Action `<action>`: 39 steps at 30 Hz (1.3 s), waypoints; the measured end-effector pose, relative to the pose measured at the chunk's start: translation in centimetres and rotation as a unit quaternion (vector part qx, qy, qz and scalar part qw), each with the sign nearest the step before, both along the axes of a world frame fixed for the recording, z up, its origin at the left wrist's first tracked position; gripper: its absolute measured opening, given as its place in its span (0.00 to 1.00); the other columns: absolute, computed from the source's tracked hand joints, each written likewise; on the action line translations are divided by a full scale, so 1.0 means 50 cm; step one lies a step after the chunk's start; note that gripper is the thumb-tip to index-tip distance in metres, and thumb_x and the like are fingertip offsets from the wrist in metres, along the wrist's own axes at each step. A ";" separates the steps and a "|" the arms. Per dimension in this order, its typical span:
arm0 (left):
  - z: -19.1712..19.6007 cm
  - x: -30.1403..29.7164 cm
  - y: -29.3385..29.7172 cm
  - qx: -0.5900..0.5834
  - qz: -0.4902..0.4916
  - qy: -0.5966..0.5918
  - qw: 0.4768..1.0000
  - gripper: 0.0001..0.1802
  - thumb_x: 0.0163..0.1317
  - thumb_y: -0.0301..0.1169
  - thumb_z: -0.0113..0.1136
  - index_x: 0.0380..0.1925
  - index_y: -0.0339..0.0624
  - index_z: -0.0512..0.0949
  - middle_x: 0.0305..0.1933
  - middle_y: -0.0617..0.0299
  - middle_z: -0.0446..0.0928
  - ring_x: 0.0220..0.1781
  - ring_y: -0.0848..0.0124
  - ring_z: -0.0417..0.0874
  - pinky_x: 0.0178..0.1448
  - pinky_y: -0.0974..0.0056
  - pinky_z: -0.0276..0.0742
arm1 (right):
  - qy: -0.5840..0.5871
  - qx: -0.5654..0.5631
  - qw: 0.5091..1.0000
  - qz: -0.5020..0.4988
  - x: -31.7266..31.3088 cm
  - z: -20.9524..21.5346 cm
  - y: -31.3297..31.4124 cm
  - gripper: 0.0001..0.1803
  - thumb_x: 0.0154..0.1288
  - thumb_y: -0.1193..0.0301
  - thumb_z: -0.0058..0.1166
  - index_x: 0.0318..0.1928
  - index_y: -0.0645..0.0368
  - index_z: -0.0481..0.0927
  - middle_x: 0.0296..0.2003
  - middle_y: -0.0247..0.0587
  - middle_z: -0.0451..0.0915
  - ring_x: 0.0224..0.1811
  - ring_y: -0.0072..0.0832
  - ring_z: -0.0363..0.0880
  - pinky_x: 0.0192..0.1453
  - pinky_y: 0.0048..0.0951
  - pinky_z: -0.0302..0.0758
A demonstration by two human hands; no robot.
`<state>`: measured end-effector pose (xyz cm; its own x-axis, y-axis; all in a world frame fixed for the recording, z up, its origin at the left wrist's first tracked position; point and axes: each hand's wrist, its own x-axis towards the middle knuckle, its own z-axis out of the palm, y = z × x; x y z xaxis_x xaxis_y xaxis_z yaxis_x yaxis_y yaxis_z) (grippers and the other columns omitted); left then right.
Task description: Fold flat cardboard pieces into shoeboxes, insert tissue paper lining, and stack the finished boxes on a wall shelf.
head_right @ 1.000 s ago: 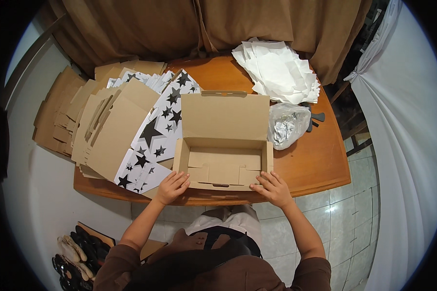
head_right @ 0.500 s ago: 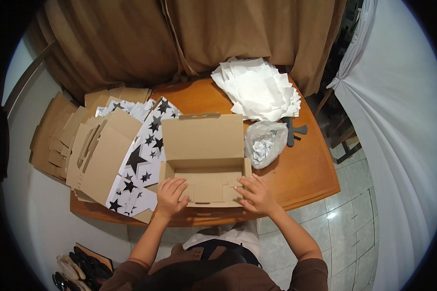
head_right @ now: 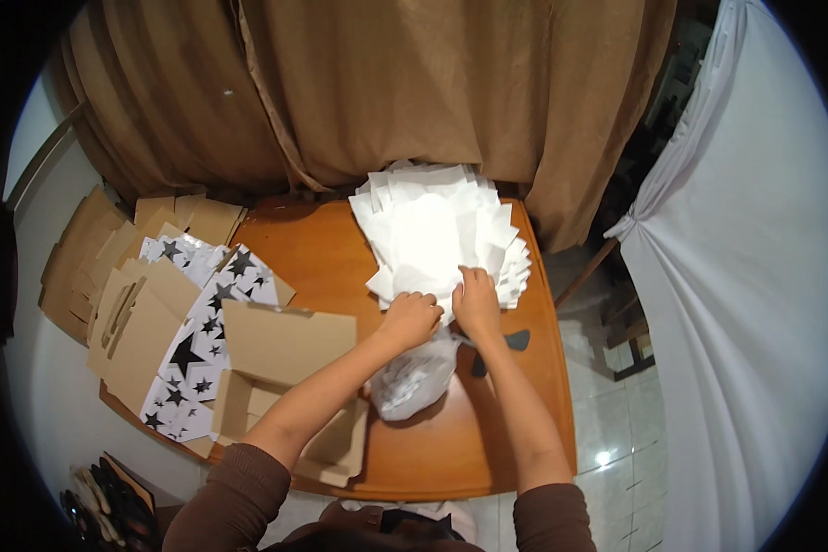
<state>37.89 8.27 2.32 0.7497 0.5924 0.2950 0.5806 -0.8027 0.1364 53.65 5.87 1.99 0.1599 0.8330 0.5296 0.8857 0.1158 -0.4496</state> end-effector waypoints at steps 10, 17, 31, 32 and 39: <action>-0.139 0.047 0.148 -0.018 0.131 0.072 0.989 0.18 0.48 0.29 0.60 0.43 0.44 0.75 0.44 0.57 0.75 0.47 0.61 0.78 0.48 0.56 0.73 | 0.167 -0.108 0.979 -0.045 0.099 -0.127 0.101 0.36 0.58 0.68 0.57 0.64 0.67 0.59 0.48 0.62 0.71 0.50 0.54 0.72 0.54 0.45 0.71; -0.126 0.086 0.157 0.041 0.145 0.090 0.984 0.10 0.52 0.29 0.55 0.35 0.41 0.77 0.30 0.61 0.78 0.32 0.65 0.81 0.35 0.61 0.74 | 0.532 -0.207 0.821 0.010 0.134 -0.191 0.168 0.24 0.59 0.66 0.61 0.52 0.65 0.72 0.37 0.45 0.79 0.40 0.33 0.79 0.45 0.33 0.75; 0.196 -0.060 -0.097 0.045 0.016 -0.211 0.976 0.27 0.63 0.43 0.53 0.60 0.43 0.69 0.64 0.43 0.66 0.64 0.47 0.68 0.63 0.51 0.65 | 0.719 0.096 0.660 0.197 0.032 0.122 0.029 0.20 0.58 0.84 0.43 0.53 0.62 0.70 0.42 0.37 0.78 0.42 0.21 0.76 0.48 0.22 0.73; 0.224 -0.107 -0.103 0.056 0.038 -0.242 0.968 0.28 0.65 0.45 0.52 0.62 0.44 0.68 0.66 0.41 0.63 0.66 0.43 0.64 0.66 0.49 0.62 | 0.714 0.105 0.659 0.210 0.026 0.142 0.011 0.20 0.58 0.85 0.43 0.53 0.62 0.70 0.43 0.38 0.78 0.43 0.23 0.77 0.51 0.24 0.73; 0.332 -0.474 -0.114 0.101 0.165 -0.384 0.903 0.24 0.69 0.40 0.48 0.59 0.37 0.69 0.65 0.44 0.65 0.66 0.49 0.65 0.69 0.54 0.59 | 0.706 0.080 0.647 0.278 -0.137 0.234 -0.154 0.20 0.58 0.82 0.41 0.53 0.63 0.69 0.46 0.41 0.78 0.48 0.26 0.77 0.56 0.28 0.72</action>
<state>14.17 2.56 18.93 0.0702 0.6220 0.7799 0.5897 -0.6564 0.4705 46.78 -1.82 13.67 0.2775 0.9225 0.2685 -0.5925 0.3843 -0.7080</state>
